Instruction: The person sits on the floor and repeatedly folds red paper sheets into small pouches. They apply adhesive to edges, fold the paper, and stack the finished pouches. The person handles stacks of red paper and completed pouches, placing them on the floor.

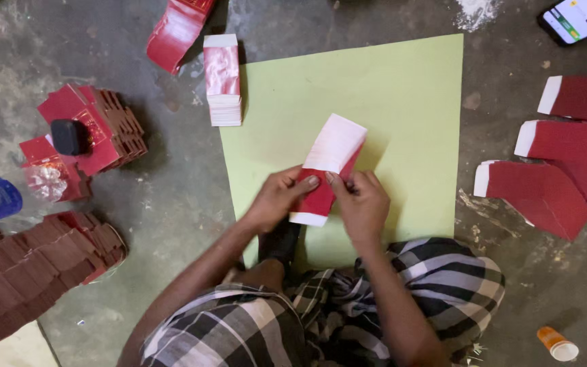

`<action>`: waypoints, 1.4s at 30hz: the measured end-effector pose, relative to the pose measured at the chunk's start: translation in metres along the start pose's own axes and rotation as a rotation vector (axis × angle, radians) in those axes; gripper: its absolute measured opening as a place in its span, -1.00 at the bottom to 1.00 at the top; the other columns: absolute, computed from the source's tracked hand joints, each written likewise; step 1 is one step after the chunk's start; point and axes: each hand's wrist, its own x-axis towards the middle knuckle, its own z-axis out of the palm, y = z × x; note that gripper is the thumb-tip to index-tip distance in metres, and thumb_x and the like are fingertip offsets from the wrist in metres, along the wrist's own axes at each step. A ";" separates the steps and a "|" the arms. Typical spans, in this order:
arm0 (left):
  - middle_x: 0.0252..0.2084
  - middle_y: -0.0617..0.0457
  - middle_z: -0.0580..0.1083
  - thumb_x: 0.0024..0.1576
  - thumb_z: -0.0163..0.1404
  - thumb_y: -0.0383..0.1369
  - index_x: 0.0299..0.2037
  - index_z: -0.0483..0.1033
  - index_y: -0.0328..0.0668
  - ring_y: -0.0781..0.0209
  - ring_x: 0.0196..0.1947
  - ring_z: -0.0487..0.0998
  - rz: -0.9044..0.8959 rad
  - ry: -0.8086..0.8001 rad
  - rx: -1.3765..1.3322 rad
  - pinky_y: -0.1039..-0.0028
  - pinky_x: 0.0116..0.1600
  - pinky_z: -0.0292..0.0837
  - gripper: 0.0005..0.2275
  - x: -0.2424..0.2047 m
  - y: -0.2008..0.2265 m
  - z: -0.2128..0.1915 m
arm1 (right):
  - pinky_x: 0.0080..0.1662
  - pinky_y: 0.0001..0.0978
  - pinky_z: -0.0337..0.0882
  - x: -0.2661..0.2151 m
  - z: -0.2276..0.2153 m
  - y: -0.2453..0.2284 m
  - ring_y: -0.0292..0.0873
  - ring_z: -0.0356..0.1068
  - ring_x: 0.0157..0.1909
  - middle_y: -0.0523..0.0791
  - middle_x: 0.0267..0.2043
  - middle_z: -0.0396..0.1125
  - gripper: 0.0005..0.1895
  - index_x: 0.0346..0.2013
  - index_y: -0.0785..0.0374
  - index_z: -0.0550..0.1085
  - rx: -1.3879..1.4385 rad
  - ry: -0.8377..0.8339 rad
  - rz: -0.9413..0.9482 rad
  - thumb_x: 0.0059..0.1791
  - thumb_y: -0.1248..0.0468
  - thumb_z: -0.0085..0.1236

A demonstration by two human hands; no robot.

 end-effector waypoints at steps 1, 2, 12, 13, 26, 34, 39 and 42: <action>-0.03 0.03 0.62 0.31 -0.01 -0.31 0.16 0.52 -0.40 0.39 -0.10 0.60 -0.033 -0.049 0.011 0.50 0.06 0.55 -0.67 0.002 0.005 -0.005 | -0.27 -0.39 0.43 0.001 -0.001 -0.003 -0.30 0.41 -0.38 -0.07 -0.38 0.45 -0.75 -0.36 0.40 0.56 0.249 -0.116 0.109 -0.01 0.22 0.32; -0.01 0.05 0.60 0.29 0.00 -0.32 0.19 0.50 -0.37 0.40 -0.09 0.59 -0.015 -0.039 0.042 0.50 0.07 0.53 -0.67 0.003 0.008 -0.007 | -0.24 -0.42 0.46 0.002 -0.002 -0.005 -0.32 0.43 -0.36 -0.11 -0.37 0.47 -0.79 -0.33 0.37 0.58 0.498 -0.232 0.219 0.00 0.23 0.29; -0.11 0.08 0.60 0.27 0.06 -0.29 0.14 0.54 -0.34 0.42 -0.18 0.54 -0.035 -0.032 0.300 0.50 -0.03 0.51 -0.68 0.000 0.010 -0.023 | -0.26 -0.33 0.38 -0.003 -0.006 -0.009 -0.20 0.39 -0.37 -0.02 -0.38 0.45 -0.78 -0.20 0.36 0.67 0.078 -0.129 0.095 0.02 0.23 0.34; -0.13 0.08 0.61 0.28 0.05 -0.27 0.12 0.56 -0.34 0.42 -0.20 0.55 -0.056 -0.041 0.316 0.51 -0.05 0.52 -0.68 0.006 0.012 -0.023 | -0.21 -0.38 0.41 0.000 -0.008 -0.009 -0.24 0.43 -0.32 -0.04 -0.32 0.48 -0.78 -0.19 0.35 0.66 0.270 -0.215 0.166 0.01 0.22 0.32; -0.15 0.15 0.61 0.20 0.12 -0.27 0.08 0.56 -0.31 0.46 -0.22 0.57 -0.070 -0.036 0.070 0.56 -0.12 0.52 -0.68 0.004 0.017 -0.015 | -0.32 -0.38 0.42 0.002 -0.022 -0.025 -0.30 0.48 -0.41 -0.10 -0.41 0.55 -0.74 -0.29 0.31 0.65 0.169 -0.249 0.204 -0.03 0.14 0.35; 0.01 0.06 0.62 0.22 0.12 -0.38 0.14 0.56 -0.36 0.42 -0.03 0.59 0.032 -0.111 0.066 0.54 0.13 0.52 -0.69 0.026 0.020 -0.023 | -0.15 -0.45 0.52 0.025 -0.023 -0.040 -0.35 0.53 -0.23 -0.16 -0.23 0.55 -0.73 -0.19 0.33 0.60 0.558 -0.227 0.168 -0.09 0.24 0.40; -0.06 0.08 0.62 0.22 0.11 -0.37 0.13 0.55 -0.35 0.42 -0.11 0.60 0.003 -0.040 0.080 0.52 0.04 0.56 -0.69 0.014 0.012 -0.017 | -0.25 -0.36 0.49 0.013 -0.028 -0.043 -0.25 0.52 -0.34 -0.08 -0.32 0.58 -0.81 -0.29 0.37 0.64 0.345 -0.249 0.281 -0.08 0.28 0.41; -0.08 0.05 0.63 0.21 0.13 -0.37 0.11 0.59 -0.37 0.40 -0.15 0.58 -0.018 -0.030 0.162 0.50 -0.01 0.54 -0.70 0.009 0.022 -0.019 | -0.16 -0.45 0.53 0.013 -0.027 -0.048 -0.33 0.55 -0.24 -0.11 -0.25 0.58 -0.79 -0.21 0.32 0.63 0.480 -0.237 0.290 -0.09 0.28 0.37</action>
